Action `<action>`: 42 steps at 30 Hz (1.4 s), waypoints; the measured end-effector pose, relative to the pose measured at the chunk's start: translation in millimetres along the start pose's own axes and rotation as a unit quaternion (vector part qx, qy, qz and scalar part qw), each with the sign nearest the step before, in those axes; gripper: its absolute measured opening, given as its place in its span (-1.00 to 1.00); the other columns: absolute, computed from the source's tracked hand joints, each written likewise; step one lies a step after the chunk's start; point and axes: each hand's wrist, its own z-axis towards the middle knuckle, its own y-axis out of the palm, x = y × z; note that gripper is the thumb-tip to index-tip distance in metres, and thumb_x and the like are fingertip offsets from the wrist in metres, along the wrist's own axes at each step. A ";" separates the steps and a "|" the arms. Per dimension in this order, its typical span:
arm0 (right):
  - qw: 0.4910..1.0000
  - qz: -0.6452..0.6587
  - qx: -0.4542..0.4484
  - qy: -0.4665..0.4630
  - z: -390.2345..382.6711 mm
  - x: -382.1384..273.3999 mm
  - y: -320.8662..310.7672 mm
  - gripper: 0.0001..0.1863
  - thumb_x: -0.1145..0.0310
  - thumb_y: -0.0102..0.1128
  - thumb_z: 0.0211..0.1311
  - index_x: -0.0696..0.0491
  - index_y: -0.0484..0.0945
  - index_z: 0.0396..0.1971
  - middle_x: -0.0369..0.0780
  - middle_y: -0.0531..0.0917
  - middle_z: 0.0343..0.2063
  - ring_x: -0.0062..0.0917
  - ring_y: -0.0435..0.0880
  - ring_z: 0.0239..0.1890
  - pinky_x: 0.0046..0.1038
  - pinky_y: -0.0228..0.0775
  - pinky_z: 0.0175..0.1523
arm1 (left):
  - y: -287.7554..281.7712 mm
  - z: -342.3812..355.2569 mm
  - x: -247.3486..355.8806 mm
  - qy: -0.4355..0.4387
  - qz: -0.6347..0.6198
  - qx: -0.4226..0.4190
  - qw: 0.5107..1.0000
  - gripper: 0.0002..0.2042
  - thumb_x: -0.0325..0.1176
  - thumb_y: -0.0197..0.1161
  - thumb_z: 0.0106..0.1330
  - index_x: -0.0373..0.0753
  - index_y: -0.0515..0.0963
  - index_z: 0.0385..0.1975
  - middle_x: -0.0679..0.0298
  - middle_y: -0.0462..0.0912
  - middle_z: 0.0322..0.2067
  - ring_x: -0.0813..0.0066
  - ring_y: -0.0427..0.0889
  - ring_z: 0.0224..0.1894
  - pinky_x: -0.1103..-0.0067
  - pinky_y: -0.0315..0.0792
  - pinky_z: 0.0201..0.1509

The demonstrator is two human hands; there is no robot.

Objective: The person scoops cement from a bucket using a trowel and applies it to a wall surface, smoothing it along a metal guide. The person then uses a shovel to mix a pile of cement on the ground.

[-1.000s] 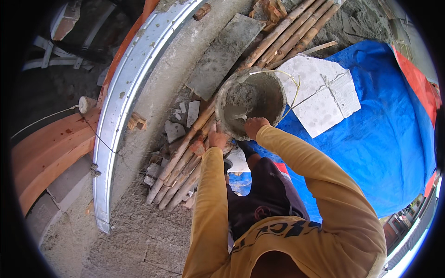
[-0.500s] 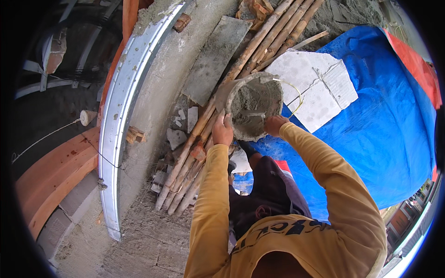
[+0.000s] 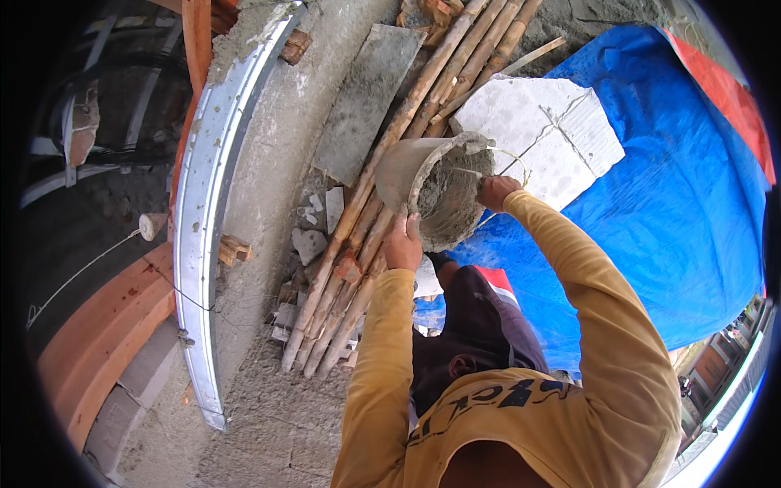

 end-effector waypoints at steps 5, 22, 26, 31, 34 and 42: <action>0.974 -0.217 0.010 -0.064 37.0 -15.5 15.4 -0.76 0.37 -0.13 0.17 0.07 0.57 -0.36 -0.11 0.63 -0.26 -0.34 0.61 -0.14 -0.32 0.49 -0.16 | 16.3 -7.5 -13.3 0.028 -0.026 0.030 0.999 -0.70 -0.21 -0.05 0.31 -0.28 0.50 -0.16 -0.09 0.54 -0.24 -0.06 0.49 -0.14 0.32 0.35 -0.07; 0.923 0.339 -0.111 -0.146 -38.8 -66.2 58.3 -0.61 0.10 0.15 0.06 0.10 0.54 -0.25 -0.21 0.52 -0.67 -0.54 0.51 -0.67 -0.46 0.40 -0.49 | 7.4 -3.8 -180.1 -0.152 -0.275 0.070 0.947 -0.68 -0.33 -0.04 0.26 -0.40 0.42 -0.09 -0.13 0.54 -0.22 -0.04 0.51 -0.15 0.35 0.36 -0.09; 0.943 0.290 -0.086 -0.137 -73.5 -60.3 35.5 -0.66 0.17 0.17 0.06 0.13 0.54 -0.28 -0.23 0.50 -0.68 -0.57 0.48 -0.65 -0.48 0.37 -0.50 | -12.6 -8.3 -177.0 -0.090 -0.180 0.103 0.974 -0.63 -0.26 0.00 0.24 -0.37 0.37 -0.03 -0.10 0.49 -0.13 -0.01 0.45 -0.07 0.34 0.31 -0.02; 0.953 0.237 -0.059 -0.181 -153.7 -91.8 -25.1 -0.68 0.19 0.18 0.06 0.19 0.51 -0.38 -0.22 0.49 -0.67 -0.55 0.47 -0.64 -0.43 0.33 -0.50 | -57.2 -61.0 -172.5 -0.149 -0.053 0.147 0.976 -0.56 -0.19 0.07 0.22 -0.29 0.30 0.04 0.02 0.45 -0.03 0.23 0.37 0.09 0.56 0.24 0.13; 0.955 0.167 -0.033 -0.241 -191.9 -120.9 -55.6 -0.68 0.19 0.18 0.06 0.19 0.50 -0.39 -0.21 0.51 -0.66 -0.54 0.47 -0.65 -0.45 0.33 -0.51 | -90.7 -91.6 -170.6 -0.202 -0.123 0.054 0.970 -0.50 -0.20 0.08 0.20 -0.33 0.26 0.10 -0.02 0.42 0.01 0.21 0.38 0.09 0.54 0.26 0.13; 0.927 0.101 -0.093 -0.349 -274.0 -282.6 -114.9 -0.59 0.10 0.14 0.12 0.20 0.47 -0.29 -0.24 0.50 -0.66 -0.61 0.47 -0.69 -0.53 0.33 -0.55 | -126.7 -229.8 -280.4 -0.185 -0.360 0.275 0.872 -0.52 -0.22 0.16 0.23 -0.42 0.31 0.04 0.09 0.51 -0.09 0.31 0.53 -0.20 0.54 0.41 -0.11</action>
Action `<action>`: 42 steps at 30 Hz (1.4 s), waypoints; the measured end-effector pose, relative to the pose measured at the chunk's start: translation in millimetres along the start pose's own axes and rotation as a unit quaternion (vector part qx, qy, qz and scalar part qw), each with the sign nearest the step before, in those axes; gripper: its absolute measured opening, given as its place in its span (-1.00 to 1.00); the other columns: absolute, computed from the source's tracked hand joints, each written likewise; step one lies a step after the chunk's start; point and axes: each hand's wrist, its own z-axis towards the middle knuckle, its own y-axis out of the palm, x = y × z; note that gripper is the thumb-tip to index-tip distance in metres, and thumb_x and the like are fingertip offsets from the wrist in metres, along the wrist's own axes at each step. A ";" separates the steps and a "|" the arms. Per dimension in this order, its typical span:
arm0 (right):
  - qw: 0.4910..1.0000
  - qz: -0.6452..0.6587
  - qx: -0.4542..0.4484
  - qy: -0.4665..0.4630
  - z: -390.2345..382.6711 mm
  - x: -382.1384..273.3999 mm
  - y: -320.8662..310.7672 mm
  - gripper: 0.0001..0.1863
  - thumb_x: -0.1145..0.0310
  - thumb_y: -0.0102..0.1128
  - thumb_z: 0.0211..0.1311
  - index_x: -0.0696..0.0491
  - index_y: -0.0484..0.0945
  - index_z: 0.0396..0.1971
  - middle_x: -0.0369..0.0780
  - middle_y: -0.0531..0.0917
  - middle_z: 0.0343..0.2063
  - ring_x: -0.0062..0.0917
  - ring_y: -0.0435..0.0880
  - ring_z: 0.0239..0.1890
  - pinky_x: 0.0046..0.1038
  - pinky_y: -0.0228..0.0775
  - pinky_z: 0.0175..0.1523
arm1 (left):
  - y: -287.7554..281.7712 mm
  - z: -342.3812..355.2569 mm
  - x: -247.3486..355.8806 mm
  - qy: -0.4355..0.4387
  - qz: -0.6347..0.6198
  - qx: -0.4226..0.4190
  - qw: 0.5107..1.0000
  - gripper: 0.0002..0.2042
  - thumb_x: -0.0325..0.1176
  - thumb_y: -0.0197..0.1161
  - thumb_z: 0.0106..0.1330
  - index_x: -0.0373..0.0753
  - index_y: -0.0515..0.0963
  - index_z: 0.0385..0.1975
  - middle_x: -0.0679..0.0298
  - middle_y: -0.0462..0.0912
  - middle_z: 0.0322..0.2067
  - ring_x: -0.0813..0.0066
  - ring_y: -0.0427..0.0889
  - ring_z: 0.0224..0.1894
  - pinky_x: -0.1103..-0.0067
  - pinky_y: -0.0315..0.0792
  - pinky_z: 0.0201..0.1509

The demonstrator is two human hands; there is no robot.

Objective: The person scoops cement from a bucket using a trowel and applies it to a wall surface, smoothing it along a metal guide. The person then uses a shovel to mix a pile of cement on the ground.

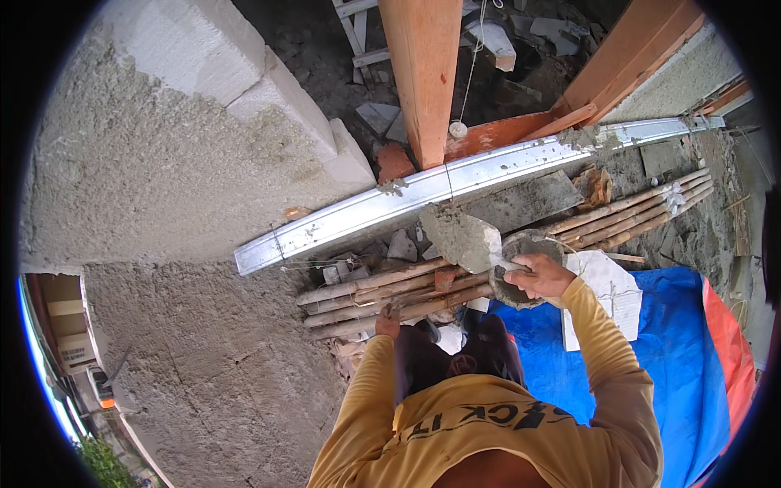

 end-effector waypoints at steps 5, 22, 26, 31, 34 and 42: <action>0.991 0.118 -0.001 -0.062 36.2 -64.1 35.6 -0.59 0.12 0.14 0.12 0.20 0.44 -0.25 -0.25 0.49 -0.65 -0.60 0.46 -0.71 -0.54 0.32 -0.59 | -86.0 -42.6 -5.9 -0.055 -0.052 0.087 0.993 -0.56 -0.18 0.11 0.24 -0.43 0.38 -0.03 0.06 0.56 -0.17 0.36 0.56 -0.33 0.52 0.44 -0.21; 0.967 0.065 0.214 -0.120 103.9 -113.2 97.1 -0.49 0.05 -0.05 0.14 0.28 0.39 -0.23 0.07 0.57 -0.30 -0.09 0.57 -0.31 -0.31 0.38 -0.09 | -216.4 -155.1 -124.3 -0.033 0.192 0.056 0.979 -0.67 -0.20 0.05 0.22 -0.36 0.48 -0.21 0.06 0.60 -0.26 0.23 0.57 -0.24 0.45 0.41 -0.17; 0.953 -0.009 0.301 -0.046 131.3 -147.4 103.6 -0.40 0.03 -0.08 0.13 0.31 0.26 -0.07 0.17 0.54 -0.26 0.03 0.51 -0.16 -0.22 0.32 0.01 | -217.8 -118.1 -129.4 -0.212 0.066 0.051 0.974 -0.59 -0.29 0.17 0.16 -0.33 0.34 -0.02 0.04 0.46 -0.03 0.19 0.49 -0.06 0.43 0.48 -0.14; 0.941 -0.082 0.324 0.055 192.8 -162.4 97.3 -0.38 0.06 -0.10 0.15 0.32 0.22 -0.01 0.17 0.52 -0.19 -0.03 0.49 -0.06 -0.22 0.27 0.10 | -197.4 -95.4 -133.3 -0.025 0.055 0.101 0.993 -0.60 -0.28 0.06 0.26 -0.48 0.34 -0.03 0.09 0.46 -0.05 0.42 0.53 -0.18 0.58 0.51 -0.39; 0.944 -0.084 0.310 0.074 207.6 -149.4 88.1 -0.39 0.06 -0.09 0.15 0.33 0.24 -0.01 0.18 0.50 -0.16 -0.04 0.47 -0.02 -0.24 0.24 0.13 | -178.7 -113.9 -81.6 -0.150 -0.086 0.106 0.979 -0.60 -0.28 0.05 0.27 -0.48 0.33 -0.03 0.09 0.49 -0.09 0.40 0.54 -0.20 0.57 0.51 -0.39; 0.955 -0.083 0.285 0.013 202.2 -158.9 102.6 -0.45 0.09 -0.06 0.14 0.31 0.32 -0.09 0.19 0.51 -0.19 -0.01 0.47 -0.04 -0.20 0.24 0.10 | -225.9 -154.2 -170.2 0.004 0.395 -0.025 0.918 -0.71 -0.28 0.14 0.14 -0.26 0.43 -0.16 0.08 0.52 -0.23 0.15 0.49 -0.18 0.38 0.45 -0.17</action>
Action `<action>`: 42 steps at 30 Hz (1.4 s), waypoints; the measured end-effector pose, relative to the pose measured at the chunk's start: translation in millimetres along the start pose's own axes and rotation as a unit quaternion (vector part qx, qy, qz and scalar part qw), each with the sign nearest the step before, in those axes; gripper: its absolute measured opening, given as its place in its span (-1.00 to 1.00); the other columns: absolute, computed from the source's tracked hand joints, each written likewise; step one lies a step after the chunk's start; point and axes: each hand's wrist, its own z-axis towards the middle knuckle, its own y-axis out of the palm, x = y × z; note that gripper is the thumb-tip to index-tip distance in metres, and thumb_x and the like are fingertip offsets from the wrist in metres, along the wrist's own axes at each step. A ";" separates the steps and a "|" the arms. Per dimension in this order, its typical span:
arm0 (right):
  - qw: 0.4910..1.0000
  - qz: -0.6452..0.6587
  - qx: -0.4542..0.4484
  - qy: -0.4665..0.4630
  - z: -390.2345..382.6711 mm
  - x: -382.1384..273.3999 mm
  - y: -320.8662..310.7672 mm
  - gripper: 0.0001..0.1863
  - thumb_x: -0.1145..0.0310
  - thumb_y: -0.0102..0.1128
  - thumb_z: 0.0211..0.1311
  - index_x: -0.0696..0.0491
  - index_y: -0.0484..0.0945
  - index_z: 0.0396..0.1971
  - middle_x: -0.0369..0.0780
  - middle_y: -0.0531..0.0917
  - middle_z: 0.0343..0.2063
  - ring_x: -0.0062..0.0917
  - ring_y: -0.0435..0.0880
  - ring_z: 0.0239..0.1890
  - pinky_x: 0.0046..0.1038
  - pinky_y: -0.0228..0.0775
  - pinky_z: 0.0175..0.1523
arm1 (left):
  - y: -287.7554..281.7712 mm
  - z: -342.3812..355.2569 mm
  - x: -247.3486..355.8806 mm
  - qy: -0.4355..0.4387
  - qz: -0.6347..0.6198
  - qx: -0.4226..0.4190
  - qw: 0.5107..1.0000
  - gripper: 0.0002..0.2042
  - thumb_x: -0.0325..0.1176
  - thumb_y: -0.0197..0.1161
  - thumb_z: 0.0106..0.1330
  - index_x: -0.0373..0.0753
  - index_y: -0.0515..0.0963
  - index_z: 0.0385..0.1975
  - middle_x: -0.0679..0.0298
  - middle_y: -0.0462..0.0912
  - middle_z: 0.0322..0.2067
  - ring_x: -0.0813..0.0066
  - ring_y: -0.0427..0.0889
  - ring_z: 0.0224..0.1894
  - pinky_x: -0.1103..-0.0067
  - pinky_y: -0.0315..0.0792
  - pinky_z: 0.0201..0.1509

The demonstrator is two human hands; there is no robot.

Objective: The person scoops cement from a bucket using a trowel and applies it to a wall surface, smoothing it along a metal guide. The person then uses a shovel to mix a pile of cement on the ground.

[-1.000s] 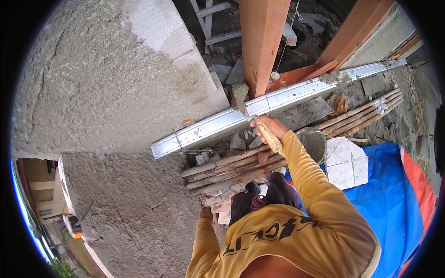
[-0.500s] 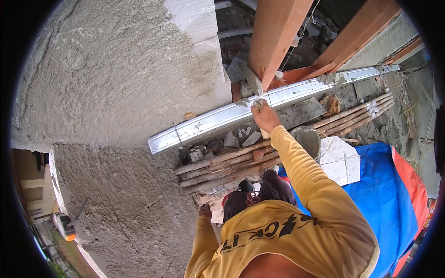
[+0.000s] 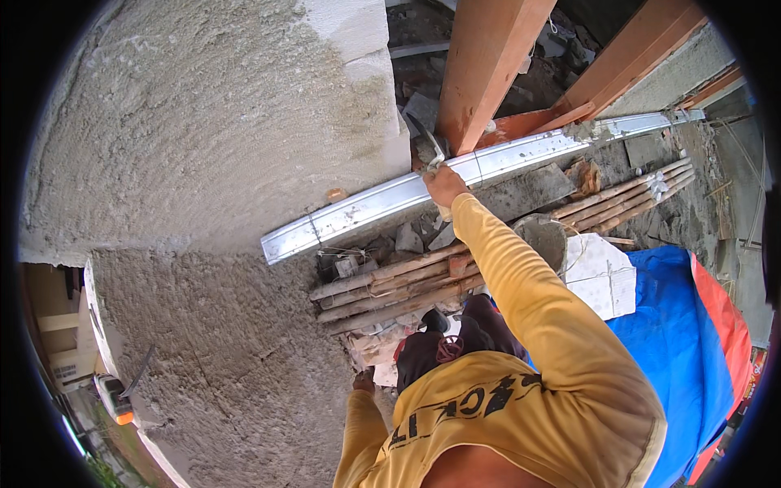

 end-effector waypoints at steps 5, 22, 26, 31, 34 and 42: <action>0.996 0.073 0.008 -0.047 -50.1 23.6 -31.0 -0.40 0.04 -0.02 0.13 0.30 0.29 -0.05 0.19 0.52 -0.24 0.03 0.49 -0.12 -0.18 0.28 0.04 | -1.1 22.9 1.8 -0.007 -0.028 0.052 0.998 -0.74 -0.30 0.14 0.17 -0.24 0.45 -0.17 0.10 0.55 -0.32 0.18 0.52 -0.26 0.35 0.46 -0.21; 0.928 -0.266 -0.259 -0.024 -110.4 474.1 -64.8 -0.73 0.28 0.13 -0.02 0.10 0.54 -0.32 -0.05 0.60 -0.33 -0.24 0.61 -0.22 -0.37 0.45 -0.12 | 68.4 206.1 413.9 0.226 -0.093 -0.095 0.965 -0.66 -0.22 0.02 0.21 -0.31 0.47 -0.13 -0.06 0.58 -0.27 0.04 0.53 -0.14 0.39 0.36 -0.03; 0.940 -0.127 -0.204 0.242 -34.8 475.6 -13.3 -0.67 0.24 0.02 0.08 0.12 0.50 -0.20 0.00 0.58 -0.20 -0.17 0.58 -0.12 -0.32 0.41 0.00 | 117.2 243.0 487.2 0.166 -0.042 -0.153 0.973 -0.57 -0.21 0.12 0.16 -0.32 0.40 -0.02 -0.05 0.54 -0.18 0.12 0.49 -0.05 0.47 0.33 0.04; 0.926 -0.213 -0.290 0.115 -43.8 441.0 6.9 -0.66 0.32 0.01 0.04 0.12 0.52 -0.17 -0.07 0.58 -0.15 -0.28 0.56 -0.05 -0.34 0.41 0.00 | 148.1 240.1 515.3 0.070 -0.182 -0.196 0.961 -0.54 -0.29 0.23 0.07 -0.31 0.39 -0.01 0.02 0.55 -0.19 0.24 0.51 -0.11 0.54 0.35 -0.01; 0.888 -0.250 -0.377 0.088 -58.1 457.3 -21.6 -0.67 0.33 0.00 0.04 0.13 0.53 -0.19 -0.07 0.59 -0.16 -0.30 0.57 -0.06 -0.34 0.41 0.00 | 167.6 234.1 514.1 0.015 -0.373 -0.208 0.904 -0.57 -0.43 0.22 0.07 -0.28 0.37 0.00 0.12 0.54 -0.19 0.38 0.51 -0.14 0.56 0.40 -0.08; 0.961 -0.209 -0.182 -0.003 -68.3 477.7 -34.0 -0.54 0.06 -0.02 0.08 0.17 0.49 -0.23 0.00 0.60 -0.30 -0.20 0.59 -0.20 -0.24 0.40 -0.05 | 132.0 169.2 547.2 0.247 -0.238 -0.106 0.933 -0.71 -0.44 0.12 0.20 -0.33 0.36 -0.08 0.05 0.52 -0.27 0.33 0.53 -0.29 0.50 0.39 -0.16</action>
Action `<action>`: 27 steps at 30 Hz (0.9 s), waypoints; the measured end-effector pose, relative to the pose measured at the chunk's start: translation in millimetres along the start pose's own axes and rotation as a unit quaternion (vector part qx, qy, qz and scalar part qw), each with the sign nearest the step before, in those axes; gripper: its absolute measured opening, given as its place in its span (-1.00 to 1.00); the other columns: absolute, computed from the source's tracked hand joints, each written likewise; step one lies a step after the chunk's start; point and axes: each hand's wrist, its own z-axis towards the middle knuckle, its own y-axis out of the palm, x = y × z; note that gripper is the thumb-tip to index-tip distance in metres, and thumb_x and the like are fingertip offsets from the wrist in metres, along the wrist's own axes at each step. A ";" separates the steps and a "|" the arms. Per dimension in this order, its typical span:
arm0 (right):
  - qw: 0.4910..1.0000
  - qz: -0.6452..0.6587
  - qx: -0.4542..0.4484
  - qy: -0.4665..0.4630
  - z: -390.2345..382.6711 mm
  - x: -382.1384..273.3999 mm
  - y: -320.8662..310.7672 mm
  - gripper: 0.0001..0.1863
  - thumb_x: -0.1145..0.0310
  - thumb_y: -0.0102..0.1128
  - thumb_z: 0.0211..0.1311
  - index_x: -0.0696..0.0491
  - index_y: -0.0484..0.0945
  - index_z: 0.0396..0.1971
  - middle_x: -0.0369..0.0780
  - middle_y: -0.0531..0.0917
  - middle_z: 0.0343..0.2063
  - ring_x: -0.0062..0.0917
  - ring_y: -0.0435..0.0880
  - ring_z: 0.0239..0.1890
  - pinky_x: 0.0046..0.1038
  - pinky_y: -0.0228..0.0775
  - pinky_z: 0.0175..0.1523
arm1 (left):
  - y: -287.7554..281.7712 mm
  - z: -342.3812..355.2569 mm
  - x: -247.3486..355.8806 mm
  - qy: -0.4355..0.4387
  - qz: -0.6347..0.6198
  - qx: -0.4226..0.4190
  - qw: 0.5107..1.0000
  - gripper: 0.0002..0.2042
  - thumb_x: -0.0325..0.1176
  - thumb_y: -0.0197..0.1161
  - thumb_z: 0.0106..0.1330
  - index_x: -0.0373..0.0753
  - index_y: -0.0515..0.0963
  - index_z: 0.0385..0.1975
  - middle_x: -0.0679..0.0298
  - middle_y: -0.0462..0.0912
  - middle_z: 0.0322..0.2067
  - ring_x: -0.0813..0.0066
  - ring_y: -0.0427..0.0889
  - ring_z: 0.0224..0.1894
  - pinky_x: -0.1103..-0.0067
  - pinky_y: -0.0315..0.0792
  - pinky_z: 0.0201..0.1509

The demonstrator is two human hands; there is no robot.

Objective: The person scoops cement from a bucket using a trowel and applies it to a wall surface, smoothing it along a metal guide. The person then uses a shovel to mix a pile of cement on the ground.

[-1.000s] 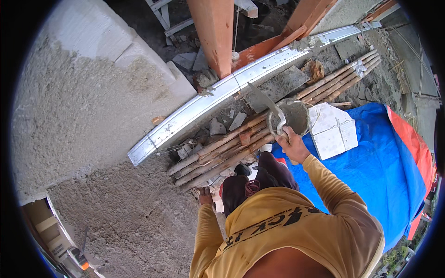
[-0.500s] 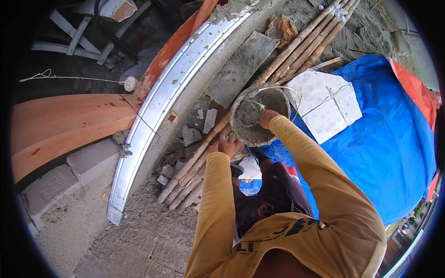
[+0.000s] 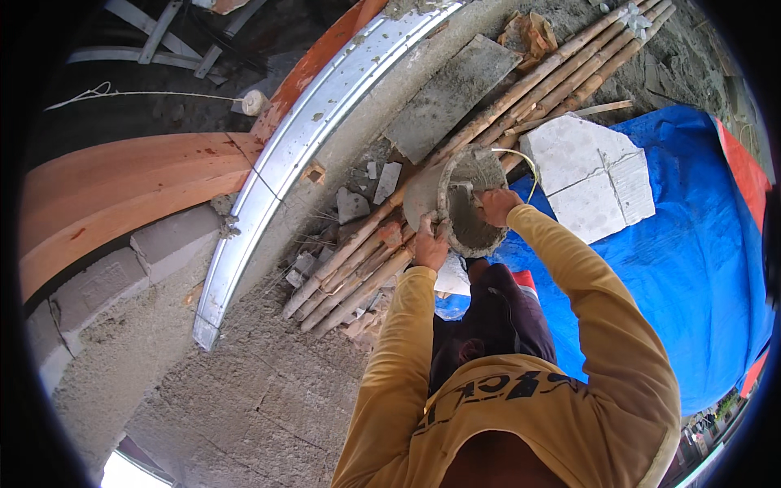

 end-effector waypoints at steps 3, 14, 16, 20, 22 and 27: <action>0.994 0.049 -0.069 -0.070 1.2 -40.2 21.0 -0.54 0.07 0.01 0.08 0.18 0.48 -0.22 0.00 0.60 -0.29 -0.17 0.59 -0.20 -0.23 0.39 -0.04 | -35.8 -30.5 8.4 -0.031 0.005 0.034 0.999 -0.73 -0.44 0.12 0.21 -0.32 0.37 -0.10 0.08 0.54 -0.33 0.41 0.53 -0.29 0.54 0.39 -0.16; 0.943 0.113 -0.090 -0.300 -54.7 -195.2 -9.8 -0.55 0.19 0.00 0.05 0.09 0.39 -0.06 0.01 0.60 -0.40 -0.11 0.58 -0.27 -0.15 0.40 -0.16 | -210.4 -178.9 74.4 -0.223 -0.038 0.353 0.908 -0.59 -0.10 -0.04 0.33 -0.40 0.53 -0.37 0.33 0.46 -0.57 0.61 0.35 -0.50 0.60 0.28 -0.40; 0.931 0.082 -0.080 -0.346 -64.7 -219.1 0.2 -0.58 0.21 0.00 0.04 0.09 0.41 -0.09 0.01 0.60 -0.41 -0.12 0.58 -0.27 -0.16 0.40 -0.15 | -220.6 -188.0 88.9 -0.218 0.045 0.401 0.889 -0.54 -0.06 -0.07 0.34 -0.41 0.54 -0.46 0.35 0.40 -0.65 0.62 0.27 -0.56 0.58 0.22 -0.47; 0.893 -0.031 -0.182 -0.411 -83.6 -232.2 -16.1 -0.64 0.25 0.01 -0.04 0.16 0.49 -0.26 0.03 0.61 -0.41 -0.11 0.60 -0.28 -0.17 0.42 -0.15 | -233.0 -198.9 101.3 -0.205 0.010 0.497 0.843 -0.45 0.03 -0.08 0.32 -0.44 0.55 -0.48 0.41 0.29 -0.74 0.63 0.20 -0.63 0.58 0.14 -0.54; 0.892 -0.045 -0.175 -0.413 -84.5 -224.1 -36.0 -0.67 0.24 -0.01 -0.06 0.20 0.55 -0.41 0.03 0.61 -0.39 -0.10 0.60 -0.29 -0.16 0.43 -0.15 | -237.5 -207.8 96.4 -0.205 0.011 0.504 0.839 -0.44 0.03 -0.10 0.33 -0.45 0.59 -0.41 0.40 0.35 -0.73 0.59 0.24 -0.63 0.54 0.17 -0.53; 0.946 -0.085 -0.026 -0.312 -40.4 -223.6 -48.3 -0.68 0.26 -0.02 0.01 0.22 0.53 -0.36 0.03 0.61 -0.35 -0.17 0.60 -0.23 -0.20 0.41 -0.10 | -214.3 -193.4 112.7 -0.151 0.111 0.501 0.845 -0.47 -0.04 -0.12 0.37 -0.47 0.56 -0.47 0.26 0.43 -0.73 0.59 0.27 -0.61 0.53 0.23 -0.49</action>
